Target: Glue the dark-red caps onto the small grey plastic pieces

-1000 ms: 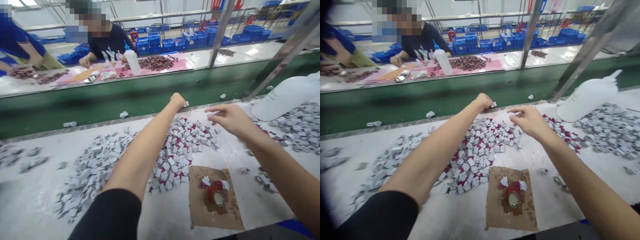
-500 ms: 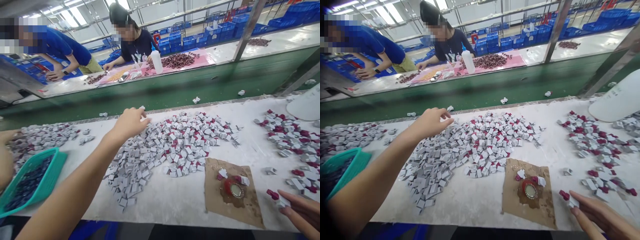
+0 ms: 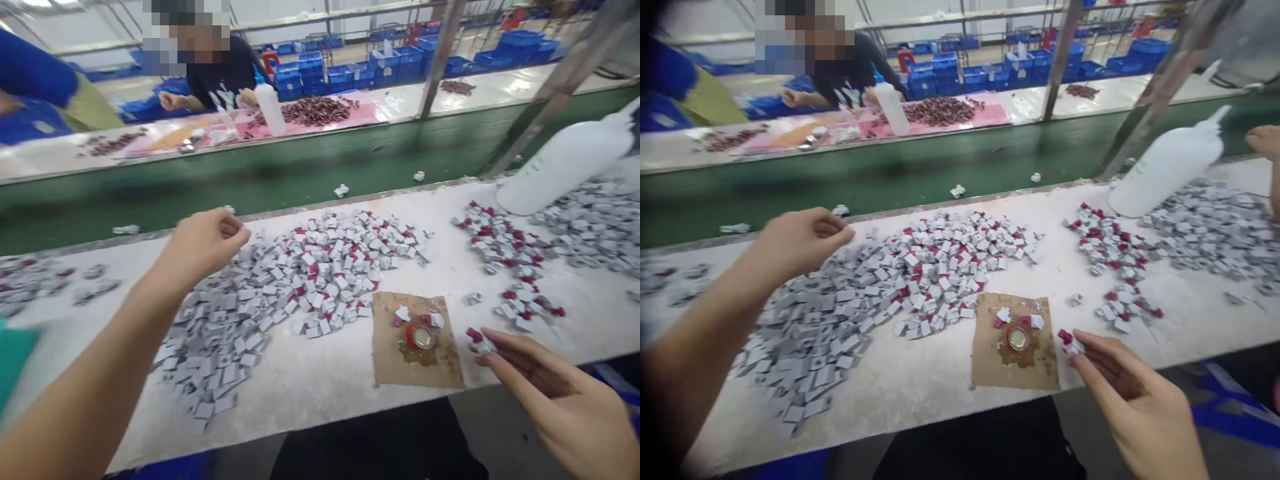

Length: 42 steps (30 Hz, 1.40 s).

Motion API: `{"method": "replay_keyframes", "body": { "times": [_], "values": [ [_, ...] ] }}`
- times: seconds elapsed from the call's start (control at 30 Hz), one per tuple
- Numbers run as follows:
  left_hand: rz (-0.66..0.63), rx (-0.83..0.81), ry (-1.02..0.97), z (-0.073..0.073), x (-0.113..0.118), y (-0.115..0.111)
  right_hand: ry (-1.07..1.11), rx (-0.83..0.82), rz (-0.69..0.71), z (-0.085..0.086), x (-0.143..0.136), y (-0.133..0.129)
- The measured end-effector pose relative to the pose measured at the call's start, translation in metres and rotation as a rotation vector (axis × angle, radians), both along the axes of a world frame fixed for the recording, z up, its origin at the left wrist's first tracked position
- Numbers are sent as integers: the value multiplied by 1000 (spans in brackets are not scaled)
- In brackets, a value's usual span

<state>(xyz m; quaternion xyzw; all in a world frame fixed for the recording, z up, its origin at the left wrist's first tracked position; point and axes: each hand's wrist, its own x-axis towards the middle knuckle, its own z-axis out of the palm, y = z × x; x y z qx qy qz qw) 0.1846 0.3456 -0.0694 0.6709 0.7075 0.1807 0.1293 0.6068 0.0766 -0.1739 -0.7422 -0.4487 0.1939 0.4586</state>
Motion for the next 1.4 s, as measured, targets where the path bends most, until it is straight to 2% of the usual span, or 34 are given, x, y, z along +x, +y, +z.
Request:
{"method": "replay_keyframes", "body": {
  "times": [0.1, 0.23, 0.33, 0.43, 0.53, 0.63, 0.8, 0.97, 1.07, 1.2, 1.4],
  "values": [
    [-131, 16, -51, -7, 27, -54, 138, 52, 57, 14, -19, 7],
    [-444, -36, -165, -41, 61, -129, 125, 72, 169, 20, -36, 12],
    [-502, -140, -231, -70, 75, -163, 104, 81, 208, 20, -45, 13],
    [-491, -192, -258, -91, 80, -180, 88, 89, 232, 20, -51, 13],
    [-468, -141, -301, -100, 79, -189, 77, 91, 243, 20, -55, 13],
    [-454, -92, -351, -102, 75, -193, 78, 89, 238, 19, -56, 12],
    [-486, -113, -374, -102, 65, -197, 83, 79, 241, 16, -56, 11],
    [-416, -158, -486, -107, 70, -205, 89, 97, 226, 17, -58, 12],
    [-346, -205, -577, -103, 82, -205, 105, 94, 230, 16, -58, 12],
    [-272, -242, -748, -87, 109, -195, 159, 91, 218, 18, -57, 11],
    [-310, -473, -1133, -69, 162, -175, 630, 101, 180, 24, -56, 16]
  ]
}}
